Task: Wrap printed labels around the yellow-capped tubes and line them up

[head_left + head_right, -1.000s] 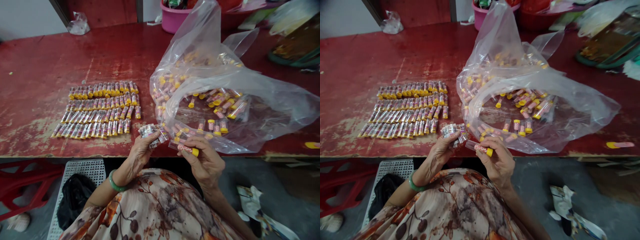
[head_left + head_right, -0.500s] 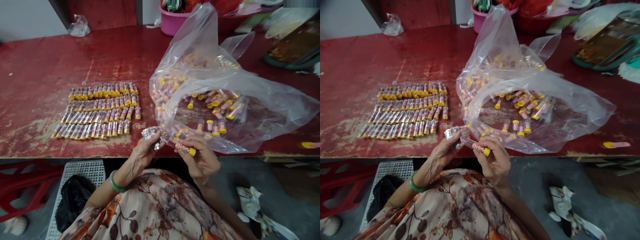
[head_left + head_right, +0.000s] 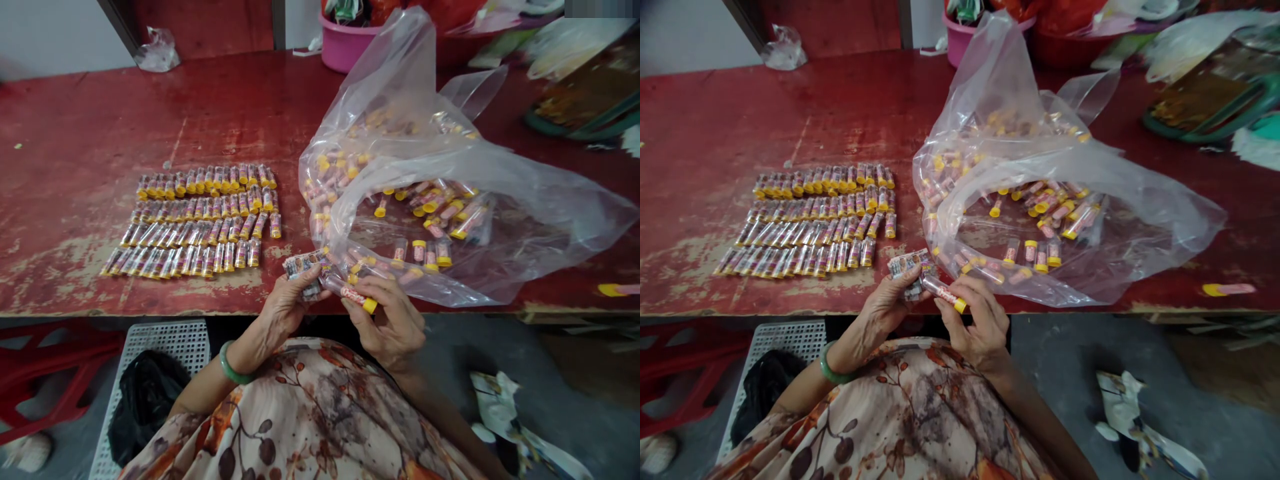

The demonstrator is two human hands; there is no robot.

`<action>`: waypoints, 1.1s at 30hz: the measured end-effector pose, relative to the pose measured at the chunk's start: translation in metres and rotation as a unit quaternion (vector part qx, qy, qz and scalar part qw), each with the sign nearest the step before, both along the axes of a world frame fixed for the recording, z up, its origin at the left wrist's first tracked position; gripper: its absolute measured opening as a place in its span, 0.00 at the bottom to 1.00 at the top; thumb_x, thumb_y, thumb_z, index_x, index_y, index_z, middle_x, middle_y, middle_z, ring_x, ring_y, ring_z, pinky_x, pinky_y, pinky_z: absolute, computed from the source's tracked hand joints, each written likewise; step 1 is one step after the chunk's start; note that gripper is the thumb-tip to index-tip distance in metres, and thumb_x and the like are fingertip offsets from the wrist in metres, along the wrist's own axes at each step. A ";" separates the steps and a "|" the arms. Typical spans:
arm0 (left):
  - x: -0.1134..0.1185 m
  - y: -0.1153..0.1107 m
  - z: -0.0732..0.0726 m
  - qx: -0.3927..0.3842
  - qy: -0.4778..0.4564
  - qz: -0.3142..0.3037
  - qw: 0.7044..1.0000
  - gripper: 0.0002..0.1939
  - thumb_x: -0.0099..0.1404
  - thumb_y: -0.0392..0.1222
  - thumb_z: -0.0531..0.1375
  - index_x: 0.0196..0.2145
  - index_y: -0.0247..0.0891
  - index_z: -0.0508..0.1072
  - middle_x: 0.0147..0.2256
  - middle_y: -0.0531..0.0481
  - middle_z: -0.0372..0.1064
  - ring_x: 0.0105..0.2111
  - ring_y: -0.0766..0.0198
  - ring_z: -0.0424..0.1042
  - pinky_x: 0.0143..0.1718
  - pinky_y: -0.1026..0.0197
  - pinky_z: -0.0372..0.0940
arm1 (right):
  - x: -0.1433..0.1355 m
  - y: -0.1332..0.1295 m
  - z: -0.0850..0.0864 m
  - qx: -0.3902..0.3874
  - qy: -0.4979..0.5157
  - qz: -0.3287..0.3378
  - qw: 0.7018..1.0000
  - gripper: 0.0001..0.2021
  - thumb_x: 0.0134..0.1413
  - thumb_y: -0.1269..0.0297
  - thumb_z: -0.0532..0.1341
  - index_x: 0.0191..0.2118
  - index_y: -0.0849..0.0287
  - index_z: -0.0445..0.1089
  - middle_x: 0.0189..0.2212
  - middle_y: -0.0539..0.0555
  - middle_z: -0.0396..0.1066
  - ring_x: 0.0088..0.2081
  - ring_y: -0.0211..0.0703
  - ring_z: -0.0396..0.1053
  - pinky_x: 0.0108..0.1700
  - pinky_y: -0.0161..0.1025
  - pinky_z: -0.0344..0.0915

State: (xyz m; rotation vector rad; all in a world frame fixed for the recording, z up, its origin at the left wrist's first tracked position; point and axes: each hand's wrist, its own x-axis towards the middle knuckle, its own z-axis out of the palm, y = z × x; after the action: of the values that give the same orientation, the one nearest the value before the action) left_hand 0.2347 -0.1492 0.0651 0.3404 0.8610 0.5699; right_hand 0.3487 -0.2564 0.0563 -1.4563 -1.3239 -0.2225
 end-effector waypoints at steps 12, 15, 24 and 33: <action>-0.001 -0.009 -0.004 0.097 0.010 0.053 0.994 0.18 0.42 0.38 0.74 0.31 0.32 0.77 0.29 0.51 0.75 0.25 0.67 0.72 0.26 0.65 0.72 | -0.014 0.000 -0.009 0.016 -0.044 -0.042 0.998 0.16 0.48 0.72 0.67 0.44 0.55 0.68 0.35 0.54 0.73 0.37 0.45 0.74 0.38 0.43 0.74; -0.003 -0.011 -0.004 0.087 0.015 0.053 0.995 0.18 0.42 0.39 0.74 0.31 0.31 0.77 0.28 0.50 0.75 0.25 0.67 0.73 0.26 0.65 0.72 | -0.016 0.004 -0.010 0.027 0.047 -0.036 0.998 0.11 0.50 0.71 0.65 0.41 0.56 0.69 0.32 0.53 0.72 0.34 0.44 0.73 0.37 0.43 0.74; -0.003 -0.016 -0.004 0.102 0.024 0.039 0.994 0.17 0.41 0.40 0.74 0.29 0.33 0.77 0.28 0.49 0.76 0.25 0.64 0.74 0.28 0.63 0.72 | -0.018 -0.001 -0.017 0.021 -0.064 -0.047 0.997 0.19 0.46 0.73 0.69 0.45 0.56 0.67 0.38 0.56 0.73 0.38 0.45 0.74 0.39 0.42 0.74; -0.011 -0.012 0.004 0.085 0.010 -0.006 0.996 0.17 0.45 0.42 0.73 0.33 0.33 0.78 0.31 0.47 0.77 0.27 0.63 0.75 0.32 0.60 0.72 | -0.008 0.000 -0.015 -0.025 0.034 0.090 0.995 0.17 0.52 0.66 0.65 0.48 0.58 0.66 0.42 0.59 0.70 0.43 0.48 0.72 0.42 0.47 0.73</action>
State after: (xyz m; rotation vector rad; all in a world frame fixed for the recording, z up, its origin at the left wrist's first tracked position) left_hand 0.2238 -0.1617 0.0689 0.5062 0.8303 0.6314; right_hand 0.3412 -0.2564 0.0409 -1.3649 -1.4035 -0.0211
